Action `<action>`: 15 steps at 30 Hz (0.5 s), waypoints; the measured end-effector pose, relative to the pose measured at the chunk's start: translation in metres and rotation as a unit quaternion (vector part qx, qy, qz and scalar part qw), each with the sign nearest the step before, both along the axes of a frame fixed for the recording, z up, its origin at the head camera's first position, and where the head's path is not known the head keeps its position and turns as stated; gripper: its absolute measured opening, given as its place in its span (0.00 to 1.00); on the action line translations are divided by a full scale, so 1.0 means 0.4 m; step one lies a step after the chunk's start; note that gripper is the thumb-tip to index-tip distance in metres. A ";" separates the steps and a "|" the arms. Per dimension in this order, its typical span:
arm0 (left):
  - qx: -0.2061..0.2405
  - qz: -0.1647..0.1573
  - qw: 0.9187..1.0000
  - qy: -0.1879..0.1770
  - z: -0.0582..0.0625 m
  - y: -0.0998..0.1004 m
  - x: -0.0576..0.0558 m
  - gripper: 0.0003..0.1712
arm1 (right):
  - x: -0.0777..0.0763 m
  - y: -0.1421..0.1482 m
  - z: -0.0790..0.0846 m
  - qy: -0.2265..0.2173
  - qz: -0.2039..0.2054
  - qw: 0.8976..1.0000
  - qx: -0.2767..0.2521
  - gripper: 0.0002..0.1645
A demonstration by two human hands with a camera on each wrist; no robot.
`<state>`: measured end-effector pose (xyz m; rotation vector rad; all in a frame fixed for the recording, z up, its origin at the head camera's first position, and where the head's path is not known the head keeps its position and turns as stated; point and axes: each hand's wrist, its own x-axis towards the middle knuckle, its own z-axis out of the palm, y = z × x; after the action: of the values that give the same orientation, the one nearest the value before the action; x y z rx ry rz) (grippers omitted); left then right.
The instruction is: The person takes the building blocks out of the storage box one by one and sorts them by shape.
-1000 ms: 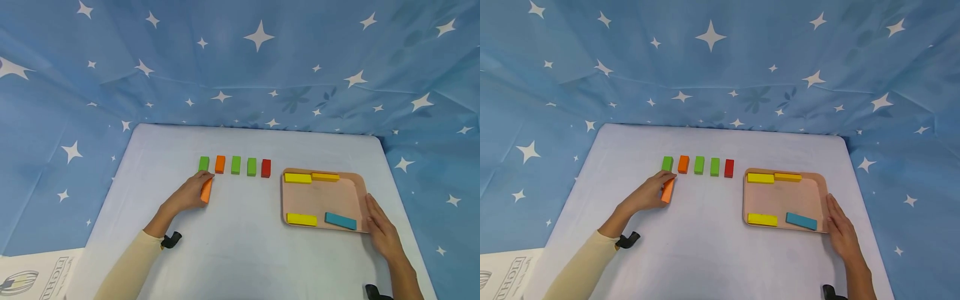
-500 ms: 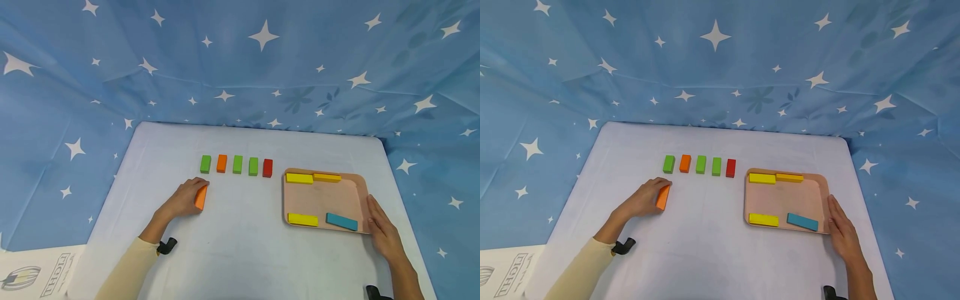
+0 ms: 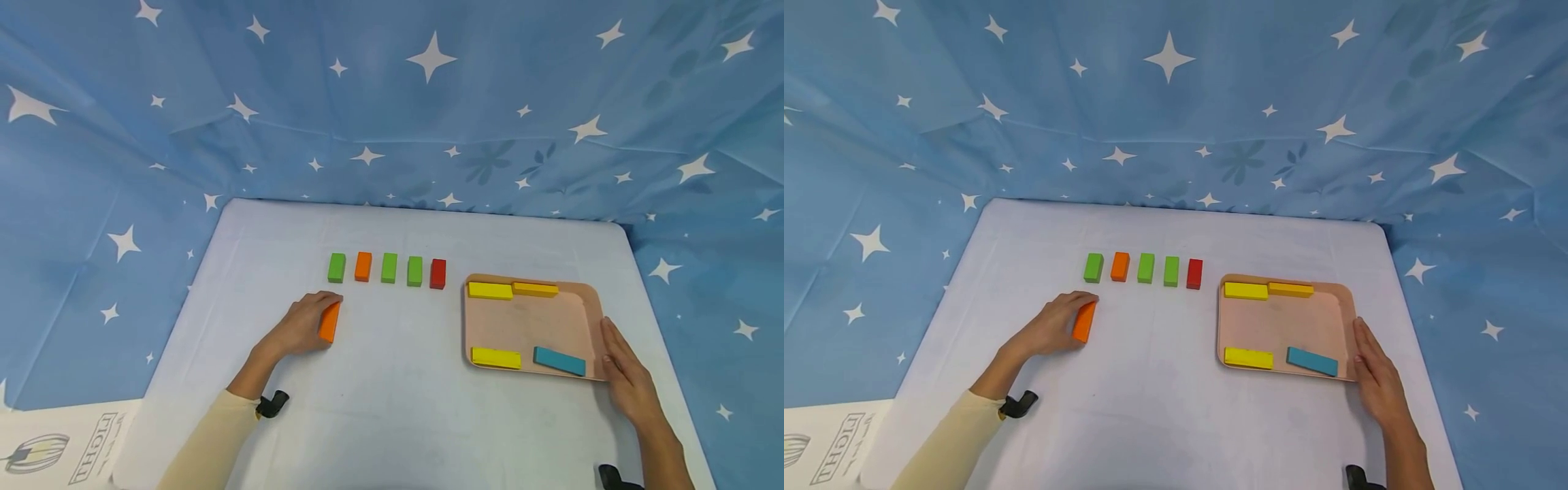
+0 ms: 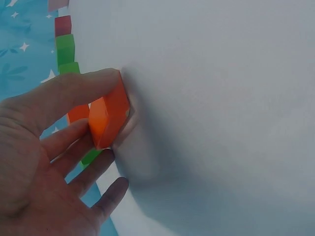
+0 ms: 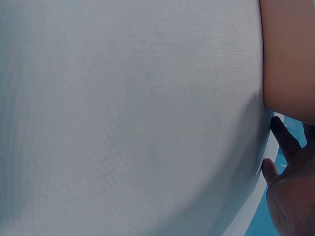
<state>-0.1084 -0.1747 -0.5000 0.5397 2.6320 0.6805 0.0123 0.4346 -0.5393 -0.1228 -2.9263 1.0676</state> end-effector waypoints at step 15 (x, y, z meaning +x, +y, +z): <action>0.016 0.001 1.000 0.020 0.029 0.016 0.004 0.54 | -0.003 0.006 0.001 0.013 0.008 1.000 -0.001 0.37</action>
<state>-0.1069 -0.1683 -0.4884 0.5666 2.6620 0.7217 0.0113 0.4368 -0.5387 -0.0837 -2.9078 1.0673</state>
